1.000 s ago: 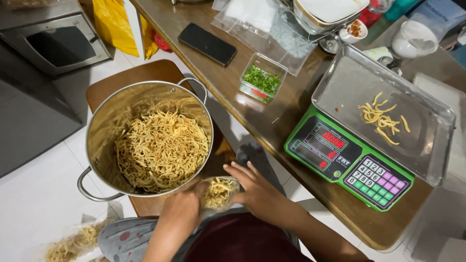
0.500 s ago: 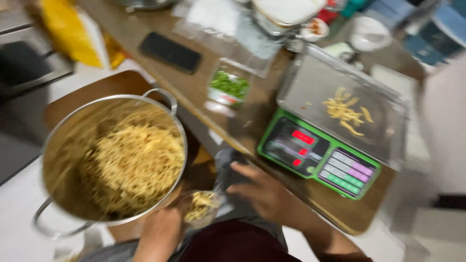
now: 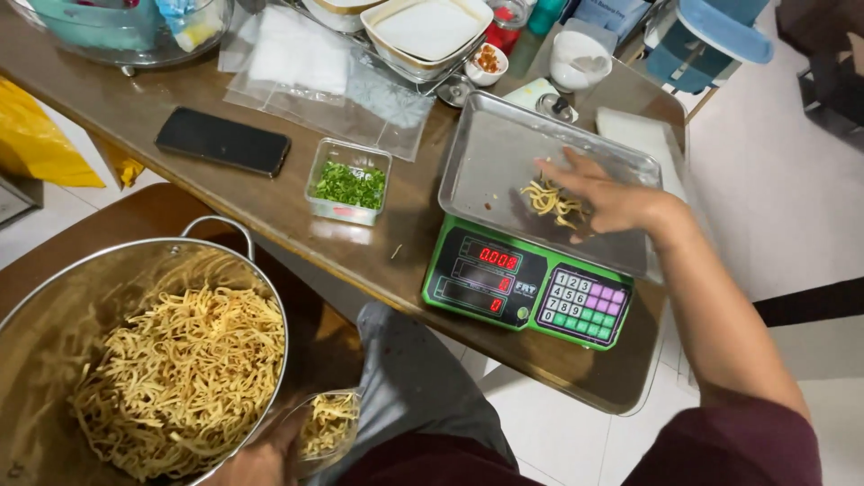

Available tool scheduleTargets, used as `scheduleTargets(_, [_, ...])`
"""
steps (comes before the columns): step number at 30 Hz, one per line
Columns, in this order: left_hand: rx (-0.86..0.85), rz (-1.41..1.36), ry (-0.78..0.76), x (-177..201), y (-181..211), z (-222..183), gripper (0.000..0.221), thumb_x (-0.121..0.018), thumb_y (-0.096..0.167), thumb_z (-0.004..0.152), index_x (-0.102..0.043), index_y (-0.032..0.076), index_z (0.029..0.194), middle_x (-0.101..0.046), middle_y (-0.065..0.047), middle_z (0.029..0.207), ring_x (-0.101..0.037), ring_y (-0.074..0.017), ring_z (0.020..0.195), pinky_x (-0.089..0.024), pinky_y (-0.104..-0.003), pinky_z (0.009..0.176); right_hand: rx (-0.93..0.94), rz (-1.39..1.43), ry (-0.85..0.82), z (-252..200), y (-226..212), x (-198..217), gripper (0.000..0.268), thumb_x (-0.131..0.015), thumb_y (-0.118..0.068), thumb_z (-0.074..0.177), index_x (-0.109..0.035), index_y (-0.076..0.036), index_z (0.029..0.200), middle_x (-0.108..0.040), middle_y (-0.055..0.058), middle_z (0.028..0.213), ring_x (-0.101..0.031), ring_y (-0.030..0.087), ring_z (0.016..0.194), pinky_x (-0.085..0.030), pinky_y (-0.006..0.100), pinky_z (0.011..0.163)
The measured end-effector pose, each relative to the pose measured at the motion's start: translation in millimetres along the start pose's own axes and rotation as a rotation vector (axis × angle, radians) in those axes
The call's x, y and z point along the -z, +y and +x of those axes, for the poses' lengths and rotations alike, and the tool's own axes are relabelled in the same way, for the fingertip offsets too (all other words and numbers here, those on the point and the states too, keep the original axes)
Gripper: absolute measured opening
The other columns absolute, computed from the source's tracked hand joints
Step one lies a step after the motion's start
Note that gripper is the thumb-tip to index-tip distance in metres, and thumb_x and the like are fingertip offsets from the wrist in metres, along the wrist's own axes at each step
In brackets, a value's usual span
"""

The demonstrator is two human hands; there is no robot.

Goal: The person is portioning noodles from a large pot into small plastic bags and weighing them on a digital scale to ensure consistent weight.

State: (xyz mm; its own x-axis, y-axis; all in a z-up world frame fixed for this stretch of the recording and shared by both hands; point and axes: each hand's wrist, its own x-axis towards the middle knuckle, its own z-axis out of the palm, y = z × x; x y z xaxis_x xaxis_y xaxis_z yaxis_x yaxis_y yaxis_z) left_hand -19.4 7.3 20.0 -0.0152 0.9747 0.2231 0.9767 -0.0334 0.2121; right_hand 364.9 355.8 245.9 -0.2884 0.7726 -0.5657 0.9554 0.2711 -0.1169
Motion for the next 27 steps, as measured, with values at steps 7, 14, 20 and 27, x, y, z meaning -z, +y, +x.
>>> scheduleTargets(7, [-0.033, 0.094, 0.171, -16.2, -3.8, -9.6, 0.053, -0.067, 0.046, 0.076, -0.063, 0.050, 0.128, -0.058, 0.011, 0.146, -0.053, -0.0340, 0.139, -0.034, -0.055, 0.126, 0.192, -0.178, 0.010, 67.6, 42.7, 2.0, 0.106, -0.091, -0.015, 0.073, -0.034, -0.041, 0.159, -0.023, 0.012, 0.168, -0.023, 0.036, 0.155, -0.023, 0.054, 0.125])
scheduleTargets(14, [-0.030, 0.156, -0.084, -27.2, -17.2, -15.4, 0.071, -0.062, 0.053, 0.070, -0.049, 0.054, 0.140, -0.052, 0.013, 0.148, -0.048, -0.0310, 0.139, -0.024, -0.055, 0.127, 0.157, -0.063, 0.230, 54.4, 50.6, -8.1, 0.036, -0.082, -0.016, 0.080, -0.077, -0.026, 0.114, -0.067, 0.000, 0.113, -0.069, 0.018, 0.099, -0.050, 0.033, 0.089])
scheduleTargets(20, [-0.036, 0.108, -0.016, -26.6, -13.8, -14.8, 0.078, -0.068, 0.048, 0.063, -0.051, 0.051, 0.139, -0.048, 0.012, 0.152, -0.041, -0.0313, 0.144, -0.021, -0.055, 0.129, 0.085, 0.069, 0.272, 52.5, 45.0, -7.0, 0.022, -0.074, -0.010, 0.080, -0.078, -0.019, 0.099, -0.073, -0.003, 0.099, -0.064, 0.015, 0.084, -0.047, 0.030, 0.075])
scheduleTargets(27, [0.002, -0.157, -0.085, -6.7, -3.6, -6.7, 0.059, -0.060, 0.031, 0.081, -0.059, 0.036, 0.140, -0.062, 0.006, 0.143, -0.062, -0.0217, 0.125, -0.042, -0.041, 0.111, 0.008, 0.428, 0.391, 101.3, 107.7, -8.4, 0.015, -0.074, -0.011, 0.084, -0.081, -0.013, 0.098, -0.075, 0.004, 0.077, -0.061, 0.012, 0.063, -0.051, 0.026, 0.064])
